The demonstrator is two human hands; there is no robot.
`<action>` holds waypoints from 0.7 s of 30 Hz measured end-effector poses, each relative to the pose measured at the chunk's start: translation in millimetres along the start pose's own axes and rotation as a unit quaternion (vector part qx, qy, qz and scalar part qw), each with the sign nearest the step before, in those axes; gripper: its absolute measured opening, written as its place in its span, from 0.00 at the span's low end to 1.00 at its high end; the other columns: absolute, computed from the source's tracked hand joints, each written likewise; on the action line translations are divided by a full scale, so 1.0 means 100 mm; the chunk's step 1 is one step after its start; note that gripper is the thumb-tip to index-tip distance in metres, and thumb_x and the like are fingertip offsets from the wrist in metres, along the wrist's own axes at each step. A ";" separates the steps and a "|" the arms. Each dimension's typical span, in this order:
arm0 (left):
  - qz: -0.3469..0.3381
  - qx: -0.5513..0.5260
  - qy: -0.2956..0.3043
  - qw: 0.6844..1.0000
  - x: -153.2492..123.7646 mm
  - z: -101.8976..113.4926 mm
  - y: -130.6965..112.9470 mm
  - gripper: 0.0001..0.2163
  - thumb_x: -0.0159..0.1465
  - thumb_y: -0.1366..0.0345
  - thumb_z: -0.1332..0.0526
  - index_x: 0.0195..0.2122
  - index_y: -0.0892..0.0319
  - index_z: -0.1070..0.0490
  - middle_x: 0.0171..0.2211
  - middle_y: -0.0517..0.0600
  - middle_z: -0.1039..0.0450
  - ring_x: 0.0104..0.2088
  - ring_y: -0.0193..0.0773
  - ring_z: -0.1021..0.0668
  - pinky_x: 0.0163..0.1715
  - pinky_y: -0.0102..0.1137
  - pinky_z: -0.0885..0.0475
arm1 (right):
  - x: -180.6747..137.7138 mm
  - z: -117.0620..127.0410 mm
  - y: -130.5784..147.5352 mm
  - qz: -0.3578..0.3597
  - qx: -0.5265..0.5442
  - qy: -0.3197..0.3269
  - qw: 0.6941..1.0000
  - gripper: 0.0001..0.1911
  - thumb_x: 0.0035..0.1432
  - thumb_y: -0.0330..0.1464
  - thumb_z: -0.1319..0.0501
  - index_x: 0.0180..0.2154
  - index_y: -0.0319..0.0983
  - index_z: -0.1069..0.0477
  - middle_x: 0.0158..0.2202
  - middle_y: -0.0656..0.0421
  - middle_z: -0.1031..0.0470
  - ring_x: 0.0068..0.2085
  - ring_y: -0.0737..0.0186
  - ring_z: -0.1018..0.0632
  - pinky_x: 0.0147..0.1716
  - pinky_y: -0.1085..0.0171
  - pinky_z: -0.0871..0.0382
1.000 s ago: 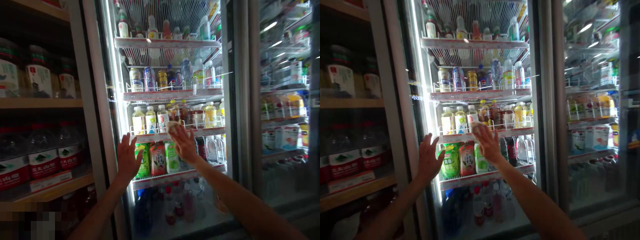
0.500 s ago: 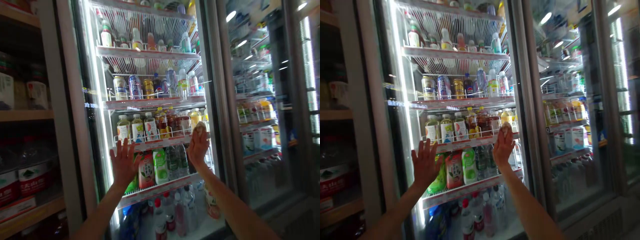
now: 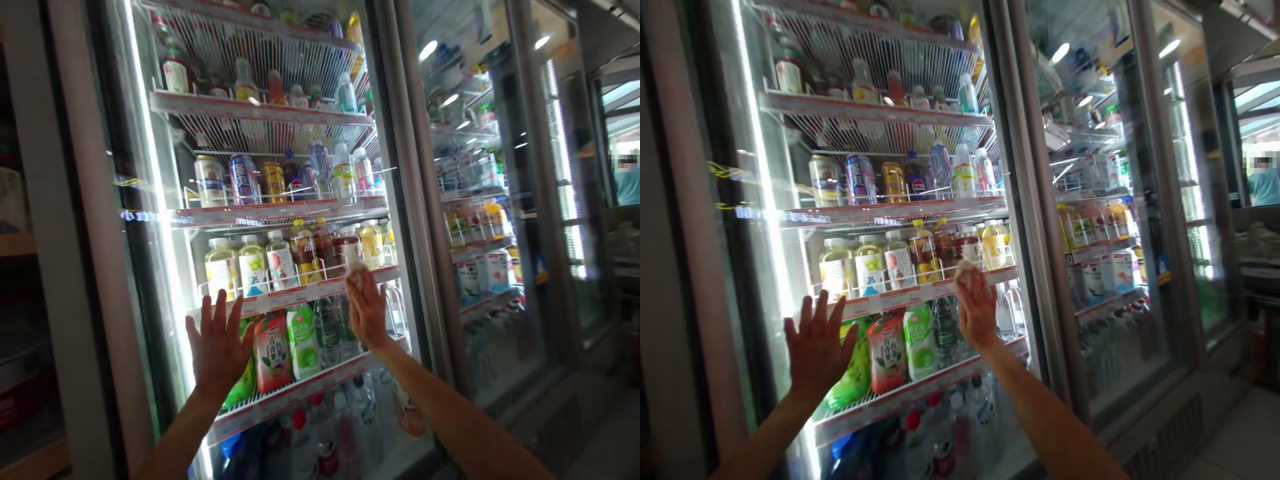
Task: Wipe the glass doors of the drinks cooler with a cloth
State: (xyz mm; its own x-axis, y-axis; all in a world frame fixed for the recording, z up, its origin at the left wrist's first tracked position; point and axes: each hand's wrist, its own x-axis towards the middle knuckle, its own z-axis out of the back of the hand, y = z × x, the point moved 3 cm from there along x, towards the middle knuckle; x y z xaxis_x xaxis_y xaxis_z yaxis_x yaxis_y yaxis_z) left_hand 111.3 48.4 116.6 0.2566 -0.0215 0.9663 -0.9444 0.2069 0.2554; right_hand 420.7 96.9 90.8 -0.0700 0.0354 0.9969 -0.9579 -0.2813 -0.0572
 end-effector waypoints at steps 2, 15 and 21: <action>-0.002 0.003 0.004 1.000 0.00 0.00 0.00 0.31 0.63 0.61 0.46 0.65 0.51 0.61 0.66 0.54 0.59 0.66 0.48 0.54 0.61 0.52 0.59 | 0.09 0.00 0.05 0.051 0.010 0.020 0.998 0.25 0.59 0.30 0.50 0.58 0.47 0.39 0.62 0.54 0.43 0.64 0.53 0.45 0.59 0.46 0.52; -0.013 0.008 0.007 1.000 0.00 0.06 0.02 0.31 0.64 0.62 0.47 0.65 0.50 0.62 0.66 0.53 0.58 0.66 0.47 0.53 0.62 0.49 0.58 | 0.63 -0.01 0.13 0.010 0.026 -0.027 0.999 0.23 0.59 0.32 0.51 0.56 0.49 0.38 0.62 0.58 0.42 0.63 0.54 0.42 0.59 0.46 0.53; 0.013 0.016 -0.003 1.000 0.25 0.10 0.17 0.32 0.64 0.62 0.47 0.65 0.50 0.64 0.66 0.56 0.56 0.65 0.47 0.50 0.61 0.50 0.55 | 0.86 -0.02 0.00 -0.133 0.005 -0.093 0.987 0.25 0.62 0.33 0.56 0.58 0.39 0.39 0.64 0.46 0.48 0.63 0.45 0.45 0.54 0.40 0.48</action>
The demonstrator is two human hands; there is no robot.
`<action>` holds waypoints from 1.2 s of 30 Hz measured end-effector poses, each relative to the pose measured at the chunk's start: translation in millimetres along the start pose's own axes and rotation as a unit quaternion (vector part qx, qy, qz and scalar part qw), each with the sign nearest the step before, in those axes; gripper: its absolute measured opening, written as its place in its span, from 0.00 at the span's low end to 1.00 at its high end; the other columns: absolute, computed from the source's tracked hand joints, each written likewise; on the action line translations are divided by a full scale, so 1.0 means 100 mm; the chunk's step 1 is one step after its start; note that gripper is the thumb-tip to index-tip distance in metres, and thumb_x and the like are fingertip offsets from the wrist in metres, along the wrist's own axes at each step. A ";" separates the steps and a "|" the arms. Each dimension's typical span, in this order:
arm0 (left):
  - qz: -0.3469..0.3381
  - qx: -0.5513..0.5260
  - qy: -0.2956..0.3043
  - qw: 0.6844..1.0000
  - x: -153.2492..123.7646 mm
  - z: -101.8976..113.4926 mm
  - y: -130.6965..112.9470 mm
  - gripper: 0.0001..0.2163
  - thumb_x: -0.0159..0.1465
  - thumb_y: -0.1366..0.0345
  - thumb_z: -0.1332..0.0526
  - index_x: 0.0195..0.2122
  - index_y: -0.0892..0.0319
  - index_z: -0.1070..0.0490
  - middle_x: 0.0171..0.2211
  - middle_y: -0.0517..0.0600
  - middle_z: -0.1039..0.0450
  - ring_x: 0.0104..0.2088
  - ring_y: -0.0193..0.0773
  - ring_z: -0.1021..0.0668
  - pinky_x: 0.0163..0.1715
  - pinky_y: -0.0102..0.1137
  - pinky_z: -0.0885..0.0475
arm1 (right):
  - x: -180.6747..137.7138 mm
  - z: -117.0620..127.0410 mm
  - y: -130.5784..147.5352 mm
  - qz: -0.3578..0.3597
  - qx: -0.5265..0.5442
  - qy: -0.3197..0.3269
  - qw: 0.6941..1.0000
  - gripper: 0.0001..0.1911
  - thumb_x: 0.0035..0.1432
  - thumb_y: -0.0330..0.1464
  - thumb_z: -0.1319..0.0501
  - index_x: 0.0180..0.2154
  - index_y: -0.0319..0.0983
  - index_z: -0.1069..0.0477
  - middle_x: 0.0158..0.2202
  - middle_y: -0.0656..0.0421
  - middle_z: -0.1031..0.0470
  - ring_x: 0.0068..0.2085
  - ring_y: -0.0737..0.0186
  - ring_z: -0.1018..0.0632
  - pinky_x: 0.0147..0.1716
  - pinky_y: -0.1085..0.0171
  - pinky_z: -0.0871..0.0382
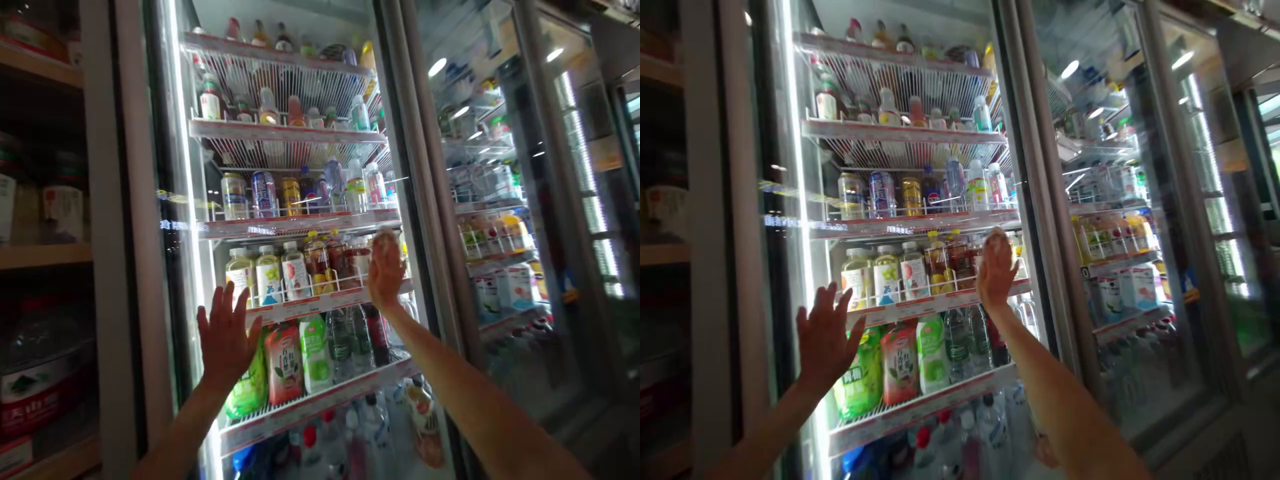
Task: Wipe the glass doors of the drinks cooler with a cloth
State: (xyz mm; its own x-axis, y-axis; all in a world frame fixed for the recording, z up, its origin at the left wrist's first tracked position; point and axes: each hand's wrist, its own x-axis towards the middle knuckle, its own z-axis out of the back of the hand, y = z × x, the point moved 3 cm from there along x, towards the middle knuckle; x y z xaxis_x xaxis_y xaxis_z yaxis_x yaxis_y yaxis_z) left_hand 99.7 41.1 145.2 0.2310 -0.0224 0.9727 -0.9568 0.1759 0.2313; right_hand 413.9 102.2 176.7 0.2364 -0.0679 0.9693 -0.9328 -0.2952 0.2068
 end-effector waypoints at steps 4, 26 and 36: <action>0.022 0.016 -0.003 1.000 0.11 -0.05 0.06 0.31 0.65 0.61 0.48 0.65 0.50 0.65 0.66 0.58 0.56 0.65 0.49 0.51 0.60 0.53 0.55 | -0.07 -0.04 0.32 0.232 0.028 0.093 0.968 0.23 0.62 0.33 0.53 0.58 0.50 0.41 0.64 0.58 0.45 0.64 0.55 0.45 0.60 0.46 0.55; 0.007 0.033 -0.002 0.999 0.31 0.06 0.49 0.30 0.65 0.60 0.50 0.65 0.53 0.64 0.66 0.57 0.57 0.65 0.47 0.51 0.62 0.50 0.54 | 0.08 -0.12 1.02 0.330 0.047 0.098 0.938 0.26 0.60 0.34 0.49 0.60 0.49 0.44 0.64 0.58 0.45 0.65 0.55 0.47 0.60 0.48 0.55; 0.014 0.020 0.013 1.000 0.26 0.05 0.50 0.28 0.66 0.60 0.54 0.65 0.54 0.65 0.66 0.56 0.58 0.66 0.48 0.52 0.62 0.51 0.56 | 0.25 -0.14 1.02 0.237 0.040 0.066 0.968 0.26 0.60 0.33 0.51 0.61 0.48 0.45 0.65 0.56 0.47 0.65 0.52 0.47 0.59 0.46 0.55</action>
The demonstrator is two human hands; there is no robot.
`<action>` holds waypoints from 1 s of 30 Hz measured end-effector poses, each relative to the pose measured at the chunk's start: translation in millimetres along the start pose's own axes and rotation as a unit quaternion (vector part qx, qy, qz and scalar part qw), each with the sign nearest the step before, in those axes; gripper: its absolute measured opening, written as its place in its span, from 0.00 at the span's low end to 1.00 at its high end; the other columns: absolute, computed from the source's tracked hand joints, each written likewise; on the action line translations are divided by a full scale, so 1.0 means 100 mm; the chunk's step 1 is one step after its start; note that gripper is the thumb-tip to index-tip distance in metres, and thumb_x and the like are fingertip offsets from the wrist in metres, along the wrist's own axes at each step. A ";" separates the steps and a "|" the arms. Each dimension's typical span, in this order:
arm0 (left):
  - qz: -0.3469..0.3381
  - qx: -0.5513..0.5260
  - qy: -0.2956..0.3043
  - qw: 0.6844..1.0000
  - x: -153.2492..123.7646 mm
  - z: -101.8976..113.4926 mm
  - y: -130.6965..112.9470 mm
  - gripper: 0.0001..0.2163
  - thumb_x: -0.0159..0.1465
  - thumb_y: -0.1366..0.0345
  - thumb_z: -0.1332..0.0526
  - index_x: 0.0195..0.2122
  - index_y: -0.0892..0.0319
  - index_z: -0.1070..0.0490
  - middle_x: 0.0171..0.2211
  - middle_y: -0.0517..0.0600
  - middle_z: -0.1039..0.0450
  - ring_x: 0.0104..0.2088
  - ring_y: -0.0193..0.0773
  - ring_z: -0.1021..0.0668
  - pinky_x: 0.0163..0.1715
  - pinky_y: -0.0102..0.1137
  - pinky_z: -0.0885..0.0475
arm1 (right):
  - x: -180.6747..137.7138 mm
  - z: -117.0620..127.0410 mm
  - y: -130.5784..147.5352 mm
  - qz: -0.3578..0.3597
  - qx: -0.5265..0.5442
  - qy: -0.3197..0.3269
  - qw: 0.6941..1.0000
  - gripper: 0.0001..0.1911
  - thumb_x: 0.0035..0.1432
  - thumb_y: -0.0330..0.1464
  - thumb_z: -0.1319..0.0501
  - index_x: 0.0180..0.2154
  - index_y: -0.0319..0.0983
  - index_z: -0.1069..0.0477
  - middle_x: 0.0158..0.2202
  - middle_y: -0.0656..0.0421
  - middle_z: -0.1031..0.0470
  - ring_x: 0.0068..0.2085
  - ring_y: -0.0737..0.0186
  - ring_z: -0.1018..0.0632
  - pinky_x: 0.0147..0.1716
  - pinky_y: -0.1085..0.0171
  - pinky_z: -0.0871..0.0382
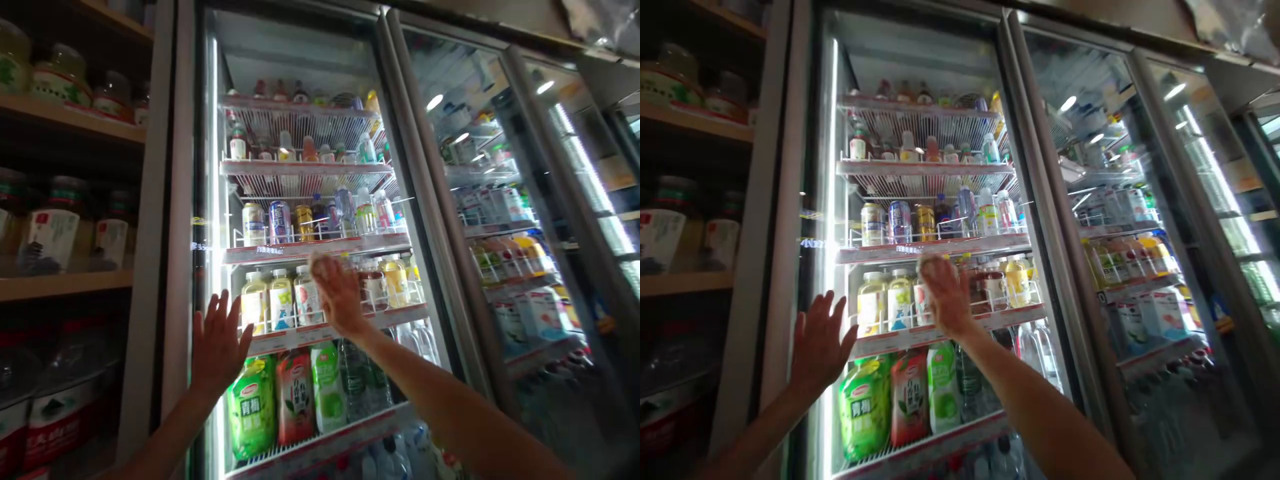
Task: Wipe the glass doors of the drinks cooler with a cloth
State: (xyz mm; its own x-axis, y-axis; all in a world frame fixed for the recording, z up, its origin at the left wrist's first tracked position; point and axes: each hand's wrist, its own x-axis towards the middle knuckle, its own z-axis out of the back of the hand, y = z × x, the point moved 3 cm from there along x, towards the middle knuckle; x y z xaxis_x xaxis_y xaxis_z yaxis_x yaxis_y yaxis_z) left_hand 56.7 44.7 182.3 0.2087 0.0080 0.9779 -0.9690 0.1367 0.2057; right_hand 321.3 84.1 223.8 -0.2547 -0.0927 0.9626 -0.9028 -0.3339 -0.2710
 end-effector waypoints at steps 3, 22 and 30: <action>0.003 -0.014 -0.003 1.000 0.03 0.02 -0.01 0.28 0.65 0.60 0.52 0.65 0.54 0.62 0.66 0.57 0.57 0.65 0.50 0.51 0.61 0.53 0.55 | 0.00 -0.02 0.15 0.069 0.005 0.042 0.997 0.26 0.60 0.34 0.49 0.60 0.50 0.45 0.65 0.59 0.47 0.65 0.53 0.48 0.60 0.46 0.58; -0.066 -0.089 0.008 0.994 0.91 -0.43 -1.40 0.19 0.65 0.65 0.53 0.56 0.61 0.39 0.62 0.59 0.45 0.64 0.46 0.46 0.61 0.50 0.53 | -0.55 0.06 -0.23 -0.079 0.018 -0.023 0.996 0.24 0.59 0.33 0.50 0.58 0.40 0.40 0.63 0.52 0.44 0.66 0.53 0.50 0.61 0.46 0.58; 0.034 0.011 -0.090 0.995 0.98 0.08 -0.20 0.18 0.66 0.65 0.53 0.55 0.65 0.39 0.64 0.62 0.50 0.63 0.53 0.45 0.58 0.55 0.50 | -0.64 0.06 -0.17 -0.050 0.024 -0.028 0.998 0.26 0.60 0.32 0.50 0.60 0.39 0.44 0.64 0.49 0.45 0.66 0.53 0.51 0.62 0.47 0.60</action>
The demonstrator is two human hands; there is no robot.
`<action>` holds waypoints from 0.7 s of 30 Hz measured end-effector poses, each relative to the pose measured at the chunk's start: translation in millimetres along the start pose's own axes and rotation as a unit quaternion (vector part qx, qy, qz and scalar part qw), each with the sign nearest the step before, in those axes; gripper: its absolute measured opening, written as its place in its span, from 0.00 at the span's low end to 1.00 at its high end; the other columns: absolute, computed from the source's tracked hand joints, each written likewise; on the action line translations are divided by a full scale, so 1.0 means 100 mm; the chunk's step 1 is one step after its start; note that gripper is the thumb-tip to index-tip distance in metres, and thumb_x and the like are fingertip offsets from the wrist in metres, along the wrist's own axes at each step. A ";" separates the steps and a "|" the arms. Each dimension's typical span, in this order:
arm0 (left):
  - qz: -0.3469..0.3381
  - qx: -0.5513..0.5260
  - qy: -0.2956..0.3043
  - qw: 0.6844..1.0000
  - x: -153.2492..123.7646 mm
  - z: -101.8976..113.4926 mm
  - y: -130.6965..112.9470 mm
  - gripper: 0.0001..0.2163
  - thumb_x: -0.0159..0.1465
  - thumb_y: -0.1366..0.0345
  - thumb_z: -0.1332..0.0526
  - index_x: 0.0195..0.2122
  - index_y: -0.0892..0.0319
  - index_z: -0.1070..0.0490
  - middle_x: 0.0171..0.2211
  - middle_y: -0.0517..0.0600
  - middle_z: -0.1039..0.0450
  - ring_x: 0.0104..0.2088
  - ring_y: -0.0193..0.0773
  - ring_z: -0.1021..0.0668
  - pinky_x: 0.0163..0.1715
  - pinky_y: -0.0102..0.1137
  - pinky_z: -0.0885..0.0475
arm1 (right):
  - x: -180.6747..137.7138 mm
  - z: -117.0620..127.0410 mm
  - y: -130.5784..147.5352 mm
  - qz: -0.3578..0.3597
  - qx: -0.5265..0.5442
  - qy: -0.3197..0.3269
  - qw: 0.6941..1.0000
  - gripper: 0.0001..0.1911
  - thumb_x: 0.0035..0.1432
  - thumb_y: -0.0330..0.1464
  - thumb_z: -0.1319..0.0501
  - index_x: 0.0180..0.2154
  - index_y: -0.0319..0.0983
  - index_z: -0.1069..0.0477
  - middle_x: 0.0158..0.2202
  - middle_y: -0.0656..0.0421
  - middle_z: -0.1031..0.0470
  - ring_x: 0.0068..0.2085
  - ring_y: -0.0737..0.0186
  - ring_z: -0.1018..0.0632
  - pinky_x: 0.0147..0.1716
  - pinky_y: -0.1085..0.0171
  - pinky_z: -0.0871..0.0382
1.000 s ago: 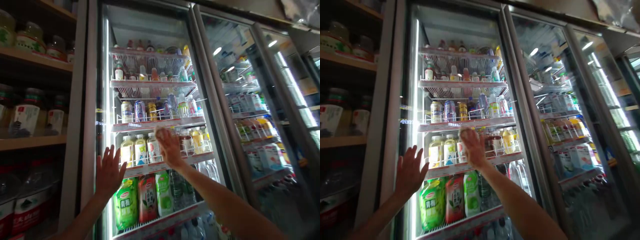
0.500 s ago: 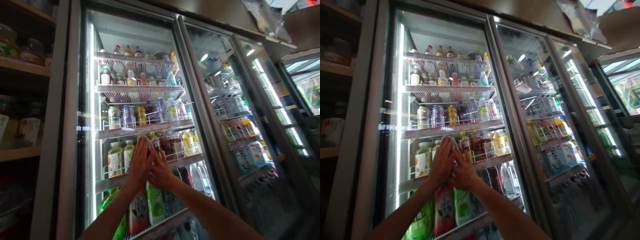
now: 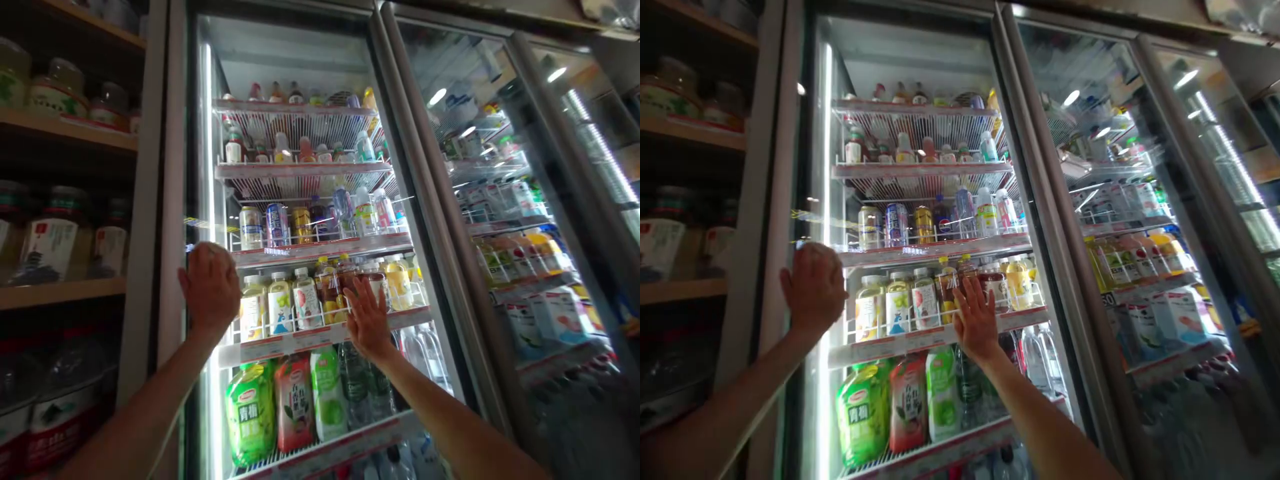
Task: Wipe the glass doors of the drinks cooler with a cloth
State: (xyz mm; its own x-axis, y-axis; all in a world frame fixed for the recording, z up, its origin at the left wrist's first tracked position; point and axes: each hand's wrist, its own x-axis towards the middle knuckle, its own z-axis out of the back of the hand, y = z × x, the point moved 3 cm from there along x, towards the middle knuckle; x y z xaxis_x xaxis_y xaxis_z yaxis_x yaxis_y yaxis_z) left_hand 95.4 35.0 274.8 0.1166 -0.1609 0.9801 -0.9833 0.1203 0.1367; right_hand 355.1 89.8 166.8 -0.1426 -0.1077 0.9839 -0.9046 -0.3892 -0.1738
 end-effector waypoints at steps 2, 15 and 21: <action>-0.100 -0.023 0.042 0.994 -0.17 -0.04 -0.25 0.17 0.65 0.67 0.53 0.54 0.59 0.37 0.62 0.55 0.44 0.63 0.44 0.44 0.59 0.44 0.44 | 0.00 0.01 -0.01 0.002 0.000 -0.002 1.000 0.26 0.60 0.32 0.50 0.60 0.40 0.45 0.63 0.49 0.45 0.66 0.54 0.50 0.62 0.47 0.59; -0.263 -0.037 0.071 0.961 -0.56 -0.08 -0.32 0.24 0.64 0.73 0.55 0.62 0.61 0.49 0.64 0.56 0.48 0.65 0.40 0.51 0.61 0.40 0.46 | -0.03 0.03 -0.04 0.023 -0.010 0.023 0.999 0.27 0.60 0.30 0.51 0.61 0.41 0.49 0.64 0.50 0.47 0.66 0.53 0.52 0.61 0.45 0.55; -0.256 -0.029 0.070 0.964 -0.38 -0.10 -0.29 0.22 0.64 0.70 0.52 0.60 0.59 0.45 0.62 0.55 0.44 0.65 0.38 0.51 0.62 0.41 0.47 | -0.13 0.11 -0.36 -0.023 -0.031 0.019 0.999 0.28 0.61 0.30 0.52 0.63 0.43 0.51 0.65 0.50 0.48 0.66 0.53 0.49 0.60 0.45 0.53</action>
State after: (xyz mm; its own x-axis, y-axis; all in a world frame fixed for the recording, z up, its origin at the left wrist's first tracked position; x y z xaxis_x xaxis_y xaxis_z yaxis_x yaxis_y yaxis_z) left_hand 121.0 47.7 235.4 0.6058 -0.0797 0.7916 -0.7831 0.1160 0.6109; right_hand 394.4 95.4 159.5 -0.1151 -0.0554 0.9918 -0.9336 -0.3351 -0.1270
